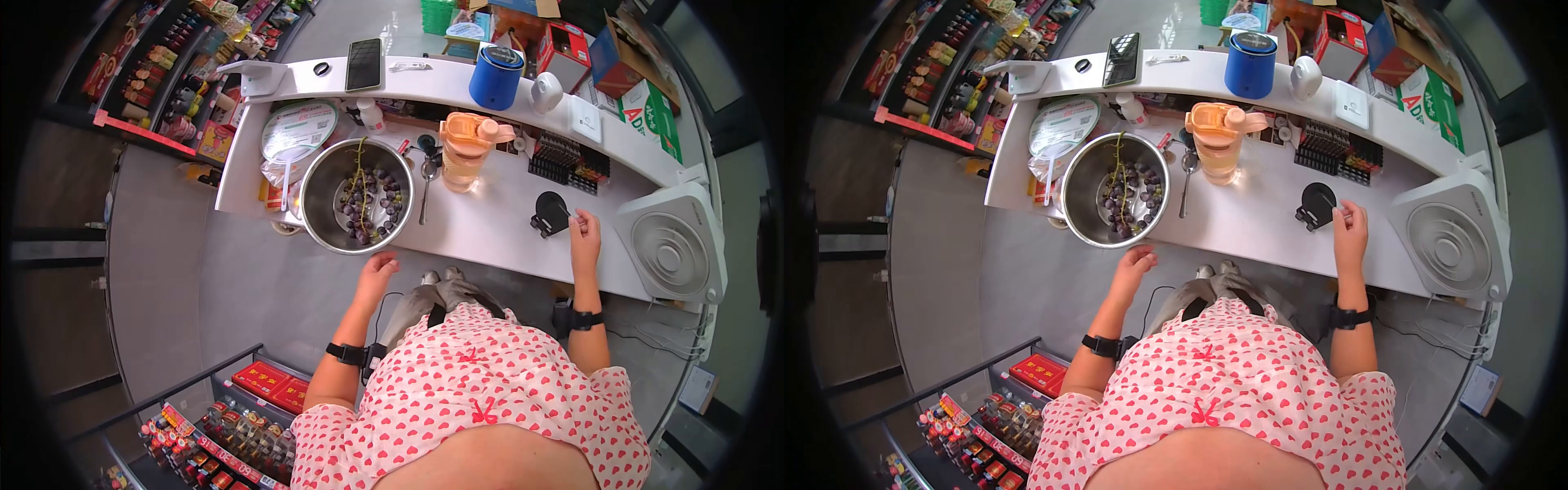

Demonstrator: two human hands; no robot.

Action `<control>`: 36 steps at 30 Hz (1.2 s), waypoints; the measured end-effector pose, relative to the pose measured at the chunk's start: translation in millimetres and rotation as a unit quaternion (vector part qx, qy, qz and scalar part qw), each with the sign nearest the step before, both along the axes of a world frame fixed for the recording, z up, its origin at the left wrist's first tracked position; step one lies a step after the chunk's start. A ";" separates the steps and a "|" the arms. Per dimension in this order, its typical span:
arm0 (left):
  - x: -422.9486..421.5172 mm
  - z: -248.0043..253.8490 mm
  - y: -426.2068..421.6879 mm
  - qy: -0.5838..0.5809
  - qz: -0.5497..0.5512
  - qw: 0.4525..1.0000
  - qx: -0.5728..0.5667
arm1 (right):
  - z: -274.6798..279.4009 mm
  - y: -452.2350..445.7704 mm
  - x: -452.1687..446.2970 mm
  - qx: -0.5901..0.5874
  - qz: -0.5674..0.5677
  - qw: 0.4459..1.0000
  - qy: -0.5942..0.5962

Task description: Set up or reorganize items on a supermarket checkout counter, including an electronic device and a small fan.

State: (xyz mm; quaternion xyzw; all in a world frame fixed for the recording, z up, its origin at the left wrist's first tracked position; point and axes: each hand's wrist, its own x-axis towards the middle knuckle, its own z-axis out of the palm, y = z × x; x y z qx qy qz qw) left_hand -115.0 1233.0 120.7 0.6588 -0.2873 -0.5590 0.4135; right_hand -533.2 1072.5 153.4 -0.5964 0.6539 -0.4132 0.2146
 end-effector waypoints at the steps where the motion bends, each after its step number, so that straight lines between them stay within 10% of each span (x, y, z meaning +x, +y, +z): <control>1: 1.7 2.5 3.9 0.001 0.015 1.000 0.014 | 6.3 3.4 9.2 -0.009 0.034 0.999 0.024; 4: 6.7 10.8 10.5 0.001 0.047 0.998 0.042 | 32.6 3.9 43.5 -0.132 0.138 0.971 0.146; 10: 15.2 31.9 18.9 0.028 0.139 0.990 0.026 | 13.1 -13.5 76.0 0.149 0.278 0.942 -0.114; 19: 78.6 40.8 -9.3 0.163 0.228 0.959 0.044 | -15.7 6.9 182.0 0.354 0.504 0.774 -0.148; 36: 214.3 15.2 15.9 0.139 -0.138 0.980 0.030 | 1.4 60.2 285.2 0.537 0.413 0.734 -0.051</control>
